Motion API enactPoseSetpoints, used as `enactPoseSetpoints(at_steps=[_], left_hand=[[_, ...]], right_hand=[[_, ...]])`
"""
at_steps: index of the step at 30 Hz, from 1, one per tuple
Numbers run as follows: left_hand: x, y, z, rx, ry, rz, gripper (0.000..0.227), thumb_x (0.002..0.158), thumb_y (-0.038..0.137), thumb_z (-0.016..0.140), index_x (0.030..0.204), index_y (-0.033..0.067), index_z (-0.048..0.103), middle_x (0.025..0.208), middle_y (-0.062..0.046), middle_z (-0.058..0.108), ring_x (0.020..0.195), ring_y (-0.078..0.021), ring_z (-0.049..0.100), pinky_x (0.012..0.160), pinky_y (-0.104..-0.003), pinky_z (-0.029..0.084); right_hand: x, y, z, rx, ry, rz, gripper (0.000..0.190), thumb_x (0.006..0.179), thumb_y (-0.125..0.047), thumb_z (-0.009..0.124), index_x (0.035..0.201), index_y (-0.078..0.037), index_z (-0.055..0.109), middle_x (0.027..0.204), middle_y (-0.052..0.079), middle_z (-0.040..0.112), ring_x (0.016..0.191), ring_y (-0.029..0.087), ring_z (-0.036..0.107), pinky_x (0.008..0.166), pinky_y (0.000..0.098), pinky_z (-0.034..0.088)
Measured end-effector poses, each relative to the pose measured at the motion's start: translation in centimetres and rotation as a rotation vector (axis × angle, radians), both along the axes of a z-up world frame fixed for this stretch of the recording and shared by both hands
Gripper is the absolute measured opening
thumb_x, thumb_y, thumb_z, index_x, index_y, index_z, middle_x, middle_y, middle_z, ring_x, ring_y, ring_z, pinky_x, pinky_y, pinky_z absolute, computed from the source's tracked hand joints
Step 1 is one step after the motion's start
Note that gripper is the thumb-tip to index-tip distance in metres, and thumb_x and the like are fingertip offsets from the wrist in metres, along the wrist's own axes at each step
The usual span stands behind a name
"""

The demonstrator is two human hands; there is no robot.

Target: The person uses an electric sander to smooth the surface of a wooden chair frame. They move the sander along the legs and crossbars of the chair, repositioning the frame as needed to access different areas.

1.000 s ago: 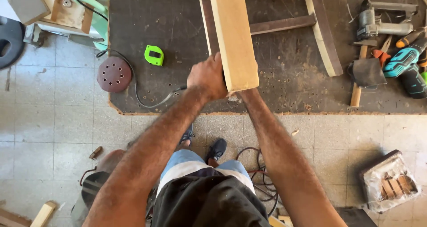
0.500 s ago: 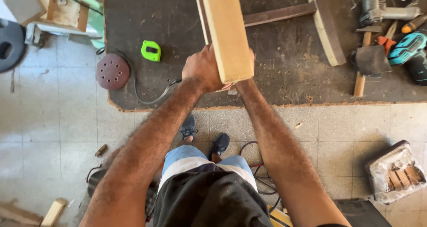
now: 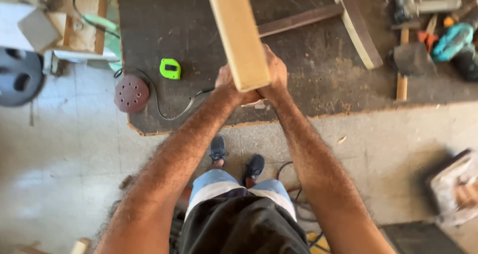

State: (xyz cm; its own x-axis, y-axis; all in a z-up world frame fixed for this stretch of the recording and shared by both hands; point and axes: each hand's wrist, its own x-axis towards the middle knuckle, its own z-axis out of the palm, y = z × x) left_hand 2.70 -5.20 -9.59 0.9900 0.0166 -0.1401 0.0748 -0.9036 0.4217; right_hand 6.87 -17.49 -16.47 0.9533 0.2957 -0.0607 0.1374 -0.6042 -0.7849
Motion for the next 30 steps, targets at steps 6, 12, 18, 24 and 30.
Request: enactPoseSetpoints(at_steps=[6, 12, 18, 24, 30], left_hand=[[0.0, 0.4, -3.7, 0.084, -0.439, -0.167, 0.078, 0.049, 0.035, 0.089, 0.115, 0.0069, 0.058, 0.130, -0.017, 0.059, 0.113, -0.0363, 0.063, 0.091, -0.048, 0.056], [1.1, -0.8, -3.8, 0.118, -0.264, -0.192, 0.081, 0.050, 0.043, 0.085, 0.118, 0.0083, 0.056, 0.096, -0.013, 0.068, 0.085, -0.0381, 0.074, 0.072, -0.050, 0.060], [-0.7, 0.0, -4.2, 0.091, -0.439, -0.206, 0.094, 0.046, 0.033, 0.089, 0.135, 0.0218, 0.063, 0.096, -0.011, 0.066, 0.082, -0.0351, 0.072, 0.074, -0.041, 0.057], [0.5, 2.2, -7.2, 0.020, -0.528, -0.147, 0.094, 0.042, 0.025, 0.089, 0.131, 0.0188, 0.061, 0.106, -0.014, 0.061, 0.092, -0.0357, 0.068, 0.079, -0.042, 0.056], [-0.8, -4.5, -1.7, 0.202, -0.200, -0.249, 0.090, 0.055, 0.035, 0.095, 0.133, 0.0197, 0.053, 0.107, -0.017, 0.062, 0.090, -0.0473, 0.070, 0.074, -0.060, 0.058]], right_hand=[[-2.5, -3.6, 1.6, 0.408, 0.034, 0.106, 0.056, 0.108, -0.025, 0.047, 0.160, -0.011, 0.029, 0.145, 0.038, 0.050, 0.129, 0.061, 0.049, 0.109, 0.0708, 0.041], [-15.0, -16.5, -7.0, 0.283, 0.082, -0.379, 0.051, 0.092, -0.006, 0.066, 0.142, -0.013, 0.061, 0.124, 0.018, 0.071, 0.113, 0.039, 0.069, 0.099, 0.0535, 0.053], [-32.9, -29.6, -25.7, -0.285, 0.426, -0.421, 0.046, 0.087, -0.032, 0.071, 0.133, -0.023, 0.066, 0.126, 0.007, 0.074, 0.111, 0.036, 0.071, 0.093, 0.0498, 0.060], [-47.8, -35.0, -38.9, -0.421, 0.902, -0.469, 0.043, 0.079, -0.052, 0.076, 0.120, -0.038, 0.077, 0.106, 0.002, 0.085, 0.104, 0.029, 0.079, 0.094, 0.0403, 0.063], [-50.1, -33.0, -41.4, -0.285, 1.048, -0.551, 0.043, 0.082, -0.048, 0.073, 0.120, -0.029, 0.082, 0.106, 0.009, 0.087, 0.103, 0.032, 0.080, 0.090, 0.0421, 0.063]])
